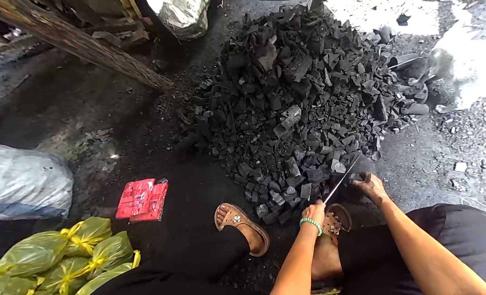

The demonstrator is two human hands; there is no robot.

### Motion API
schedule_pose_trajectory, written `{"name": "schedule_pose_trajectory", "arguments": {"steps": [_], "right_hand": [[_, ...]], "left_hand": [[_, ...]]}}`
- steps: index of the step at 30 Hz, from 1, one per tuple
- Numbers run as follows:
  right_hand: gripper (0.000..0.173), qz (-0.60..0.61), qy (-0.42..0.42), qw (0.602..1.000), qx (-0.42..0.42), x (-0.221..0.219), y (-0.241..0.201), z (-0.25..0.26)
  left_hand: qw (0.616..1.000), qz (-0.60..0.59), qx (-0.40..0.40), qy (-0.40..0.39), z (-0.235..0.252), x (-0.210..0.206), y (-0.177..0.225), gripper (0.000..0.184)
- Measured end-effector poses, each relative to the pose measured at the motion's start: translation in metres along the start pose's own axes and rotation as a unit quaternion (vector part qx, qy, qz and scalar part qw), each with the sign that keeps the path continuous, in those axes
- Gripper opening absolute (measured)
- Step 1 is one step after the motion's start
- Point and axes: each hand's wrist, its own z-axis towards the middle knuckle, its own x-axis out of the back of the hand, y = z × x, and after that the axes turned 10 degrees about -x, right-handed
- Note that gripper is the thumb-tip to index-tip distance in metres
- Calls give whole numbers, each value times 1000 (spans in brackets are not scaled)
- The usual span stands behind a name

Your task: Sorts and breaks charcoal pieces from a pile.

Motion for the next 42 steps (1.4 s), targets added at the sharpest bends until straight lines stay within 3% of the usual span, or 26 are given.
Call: {"name": "schedule_pose_trajectory", "arguments": {"steps": [2,5,8,10,11,13,15,19,23,28,30,33,37,40,42], "right_hand": [[41,29,-13,999,-13,0,3,2],[39,118,-29,992,-17,-4,6,9],[29,232,-96,967,38,-10,-16,-2],[29,278,-74,953,94,-14,-36,-7],[39,273,-23,956,108,-17,-43,-5],[64,207,64,973,81,-28,-52,8],[72,120,59,990,46,-44,-66,14],[65,23,88,993,76,-77,-102,-11],[45,11,135,961,242,-100,-108,-37],[32,-17,-12,923,383,-126,-138,-69],[34,-39,23,920,390,-127,-152,-69],[55,-170,55,933,312,-125,-163,-53],[55,-296,36,901,315,-131,-176,-39],[62,-222,8,927,303,-125,-174,-30],[74,-76,-30,957,277,-116,-167,-27]], "left_hand": [[998,-1,39,-41,2,1,-4,46],[1000,-15,-21,-16,-6,22,-9,46],[982,-109,-54,145,-23,22,-27,44],[937,-207,-15,281,-28,13,-41,41],[914,-245,25,323,-29,10,-49,41],[876,-283,117,374,-33,10,-68,42],[842,-308,194,398,-40,13,-87,43],[771,-376,277,433,-38,-3,-123,48],[741,-446,268,423,-29,-3,-130,43],[698,-524,218,436,-30,20,-106,41],[700,-524,189,448,-30,25,-105,40],[699,-525,171,455,-26,22,-113,41],[626,-599,177,467,-25,25,-127,43],[574,-638,188,478,-26,31,-128,43],[575,-638,188,476,-27,33,-126,43]]}}
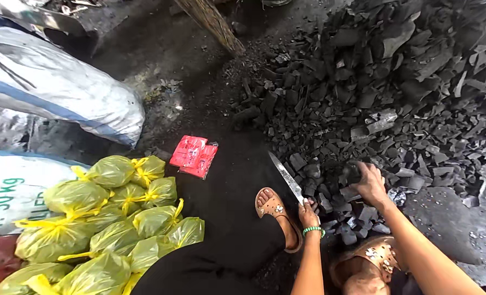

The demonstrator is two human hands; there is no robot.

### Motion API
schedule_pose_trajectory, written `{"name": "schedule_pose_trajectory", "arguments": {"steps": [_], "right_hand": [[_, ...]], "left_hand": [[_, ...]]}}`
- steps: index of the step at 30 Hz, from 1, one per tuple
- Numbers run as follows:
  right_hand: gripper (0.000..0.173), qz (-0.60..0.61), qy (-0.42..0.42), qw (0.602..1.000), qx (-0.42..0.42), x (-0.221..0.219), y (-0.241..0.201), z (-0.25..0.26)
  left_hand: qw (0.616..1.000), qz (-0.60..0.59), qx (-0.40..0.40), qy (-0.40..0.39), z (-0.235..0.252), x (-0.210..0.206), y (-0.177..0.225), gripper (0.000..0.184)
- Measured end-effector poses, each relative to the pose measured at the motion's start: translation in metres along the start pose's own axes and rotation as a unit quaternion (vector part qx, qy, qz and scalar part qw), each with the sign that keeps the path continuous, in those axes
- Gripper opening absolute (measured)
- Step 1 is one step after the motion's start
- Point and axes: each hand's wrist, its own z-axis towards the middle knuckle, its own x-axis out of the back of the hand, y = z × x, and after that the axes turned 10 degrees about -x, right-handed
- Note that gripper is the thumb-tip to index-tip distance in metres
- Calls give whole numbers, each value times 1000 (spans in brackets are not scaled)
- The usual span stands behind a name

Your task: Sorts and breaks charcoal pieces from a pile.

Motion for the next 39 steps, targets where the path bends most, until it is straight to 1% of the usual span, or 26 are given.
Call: {"name": "schedule_pose_trajectory", "arguments": {"steps": [2,4,6,7,8,9,11,12,14,15,17,19,21,22,24,26,28,29,30,31,33,34,35,36,37,39], "right_hand": [[77,206,-9,978,-37,15,7,-10],[69,410,-9,910,-61,32,19,-24],[60,537,1,840,-86,57,33,-39],[58,553,13,827,-100,71,44,-44],[58,531,36,838,-119,84,60,-47],[58,461,63,873,-144,96,76,-49],[69,244,95,948,-182,114,110,-53],[76,153,97,966,-186,117,124,-56],[89,57,96,976,-188,115,146,-63],[87,40,93,975,-199,109,153,-67],[73,32,79,975,-207,94,168,-73],[62,21,77,980,-183,83,176,-73],[59,13,83,983,-165,80,177,-72],[59,13,85,983,-163,80,178,-72],[62,33,86,981,-170,80,178,-73],[62,60,94,978,-174,80,177,-74],[50,70,111,976,-174,78,177,-75],[48,71,113,975,-176,78,177,-75],[47,72,111,975,-181,78,174,-76],[47,70,109,974,-186,79,172,-76],[49,61,101,974,-195,78,173,-74],[51,57,98,974,-197,77,174,-72],[51,58,95,974,-198,77,175,-71],[52,62,91,973,-204,77,176,-70],[51,78,84,970,-214,76,176,-71],[48,152,59,959,-231,81,167,-70]], "left_hand": [[999,48,-22,-11,-1,-3,-1,42],[990,122,-73,-16,-3,-9,-3,40],[980,159,-121,-25,-11,-17,-1,38],[976,162,-137,-42,-17,-22,3,38],[972,167,-151,-65,-22,-27,6,37],[965,178,-169,-92,-28,-32,8,38],[941,216,-204,-160,-43,-41,10,38],[924,245,-215,-202,-51,-44,10,38],[879,305,-234,-282,-66,-50,8,39],[853,341,-244,-312,-73,-52,5,38],[790,422,-247,-370,-85,-57,-1,39],[731,484,-249,-412,-97,-63,-1,41],[688,514,-266,-438,-111,-72,7,40],[679,513,-282,-442,-119,-77,14,39],[694,450,-369,-425,-135,-85,24,36],[713,306,-496,-390,-148,-94,28,31],[715,194,-558,-374,-155,-104,29,30],[713,189,-557,-381,-154,-103,23,30],[710,240,-531,-396,-148,-97,14,31],[694,352,-467,-420,-138,-89,5,33],[589,607,-236,-478,-116,-81,-8,43],[549,664,-167,-479,-107,-80,-15,45],[528,691,-143,-473,-104,-79,-17,46],[521,702,-143,-464,-103,-78,-15,46],[527,700,-153,-457,-103,-75,-10,46],[571,663,-190,-445,-97,-66,-4,46]]}}
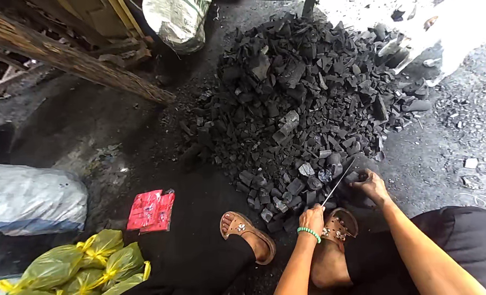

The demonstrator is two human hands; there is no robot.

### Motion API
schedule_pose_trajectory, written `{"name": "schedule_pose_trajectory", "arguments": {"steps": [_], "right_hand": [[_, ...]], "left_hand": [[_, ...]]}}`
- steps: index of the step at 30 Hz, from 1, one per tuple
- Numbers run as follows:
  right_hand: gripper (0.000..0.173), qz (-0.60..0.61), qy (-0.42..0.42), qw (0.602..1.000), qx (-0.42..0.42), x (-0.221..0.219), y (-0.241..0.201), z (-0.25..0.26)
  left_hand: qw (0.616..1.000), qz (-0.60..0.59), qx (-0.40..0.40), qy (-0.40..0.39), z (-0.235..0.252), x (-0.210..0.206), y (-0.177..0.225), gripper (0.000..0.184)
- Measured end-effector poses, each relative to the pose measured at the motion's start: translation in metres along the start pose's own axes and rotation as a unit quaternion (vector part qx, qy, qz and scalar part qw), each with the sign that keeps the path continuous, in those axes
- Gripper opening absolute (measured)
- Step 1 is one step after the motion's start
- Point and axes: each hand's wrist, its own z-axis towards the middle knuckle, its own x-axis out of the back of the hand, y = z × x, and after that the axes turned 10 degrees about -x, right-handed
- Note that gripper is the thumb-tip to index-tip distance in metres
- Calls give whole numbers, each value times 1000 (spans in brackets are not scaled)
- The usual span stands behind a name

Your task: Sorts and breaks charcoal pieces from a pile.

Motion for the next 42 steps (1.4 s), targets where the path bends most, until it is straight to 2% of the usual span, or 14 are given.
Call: {"name": "schedule_pose_trajectory", "arguments": {"steps": [2,4,7,10,13,15,20,26,29,31,34,37,40,42], "right_hand": [[44,118,-59,991,20,-3,-15,-6],[55,166,-51,983,65,-12,-32,-6],[88,47,24,997,52,-38,-47,9],[100,-98,9,995,29,-81,-69,4],[87,-76,27,994,67,-106,-84,-16],[85,-31,15,993,113,-121,-86,-29],[66,-105,-5,977,186,-158,-108,-47],[51,-150,-131,930,308,-124,-163,-24],[37,-137,-18,921,365,-102,-207,0],[44,-186,54,908,372,-96,-232,19],[69,-297,41,878,372,-91,-257,39],[50,-396,-6,858,326,-81,-262,43],[50,-370,-33,886,277,-65,-239,46],[55,-260,-30,928,267,-48,-205,44]], "left_hand": [[991,-82,-18,100,-7,-5,-24,45],[955,-190,5,227,-10,-17,-51,42],[883,-288,112,353,-15,-17,-78,40],[824,-340,196,409,-18,-6,-100,38],[756,-467,188,417,-12,-9,-112,39],[736,-514,177,403,-9,-10,-109,39],[740,-529,99,403,-1,3,-101,39],[719,-555,28,418,14,17,-95,41],[707,-569,22,420,13,13,-95,42],[723,-558,29,406,10,15,-97,38],[760,-535,27,368,5,22,-103,41],[789,-497,54,358,3,29,-101,37],[810,-441,63,382,0,35,-97,35],[814,-400,58,418,-2,36,-90,33]]}}
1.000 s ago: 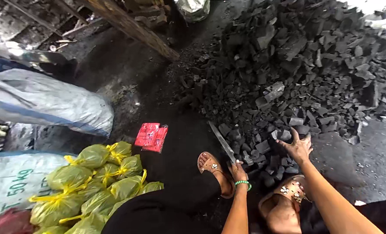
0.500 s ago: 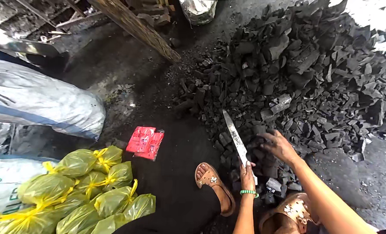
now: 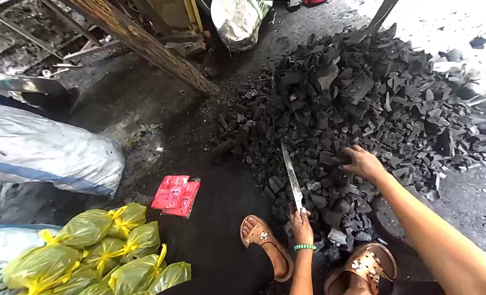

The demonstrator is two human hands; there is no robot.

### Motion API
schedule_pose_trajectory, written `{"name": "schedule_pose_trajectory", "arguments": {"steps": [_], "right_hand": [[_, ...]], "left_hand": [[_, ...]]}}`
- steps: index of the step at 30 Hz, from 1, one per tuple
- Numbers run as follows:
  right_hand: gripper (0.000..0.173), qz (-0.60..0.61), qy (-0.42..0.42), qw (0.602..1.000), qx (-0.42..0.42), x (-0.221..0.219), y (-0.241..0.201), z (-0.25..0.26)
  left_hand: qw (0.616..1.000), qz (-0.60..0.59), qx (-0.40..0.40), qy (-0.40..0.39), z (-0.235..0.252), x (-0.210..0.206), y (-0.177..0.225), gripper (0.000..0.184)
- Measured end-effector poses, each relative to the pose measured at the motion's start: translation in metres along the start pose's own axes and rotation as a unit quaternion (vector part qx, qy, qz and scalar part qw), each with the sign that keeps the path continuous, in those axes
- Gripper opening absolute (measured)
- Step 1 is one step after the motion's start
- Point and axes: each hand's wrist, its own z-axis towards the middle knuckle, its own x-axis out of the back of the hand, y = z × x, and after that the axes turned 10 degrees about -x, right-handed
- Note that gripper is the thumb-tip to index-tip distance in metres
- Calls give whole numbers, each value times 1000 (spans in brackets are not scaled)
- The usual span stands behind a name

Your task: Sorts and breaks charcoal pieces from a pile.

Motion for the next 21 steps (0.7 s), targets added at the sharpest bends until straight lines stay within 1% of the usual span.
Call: {"name": "schedule_pose_trajectory", "arguments": {"steps": [1,2,4,6,7,8,9,11,12,14,16,17,20,21], "right_hand": [[54,85,17,996,-15,0,17,-15],[51,182,26,982,-41,0,34,-32],[51,354,33,927,-120,-5,66,-70],[49,452,64,872,-177,-20,101,-102],[47,478,81,854,-188,-27,116,-115],[47,476,89,854,-193,-34,129,-125],[49,432,86,876,-198,-39,140,-133],[53,270,52,940,-203,-48,157,-142],[53,220,39,954,-198,-52,160,-143],[53,199,30,961,-189,-51,157,-145],[45,212,36,958,-192,-51,154,-146],[45,219,43,954,-198,-52,153,-146],[68,247,61,940,-226,-57,149,-144],[72,254,56,935,-239,-59,149,-142]], "left_hand": [[1000,8,-21,17,-2,-2,4,33],[999,15,-40,31,-3,-5,8,33],[997,24,-64,34,-7,-8,17,31],[996,29,-88,8,-15,-15,25,32],[994,28,-100,-13,-18,-20,29,33],[993,30,-107,-39,-22,-25,30,33],[991,35,-103,-74,-26,-32,31,33],[984,55,-81,-152,-37,-44,31,35],[977,76,-78,-184,-43,-49,32,36],[959,129,-89,-235,-54,-56,37,38],[936,191,-100,-278,-61,-61,42,40],[925,216,-103,-294,-63,-63,46,41],[904,258,-108,-323,-70,-68,55,42],[900,266,-99,-332,-71,-70,58,43]]}}
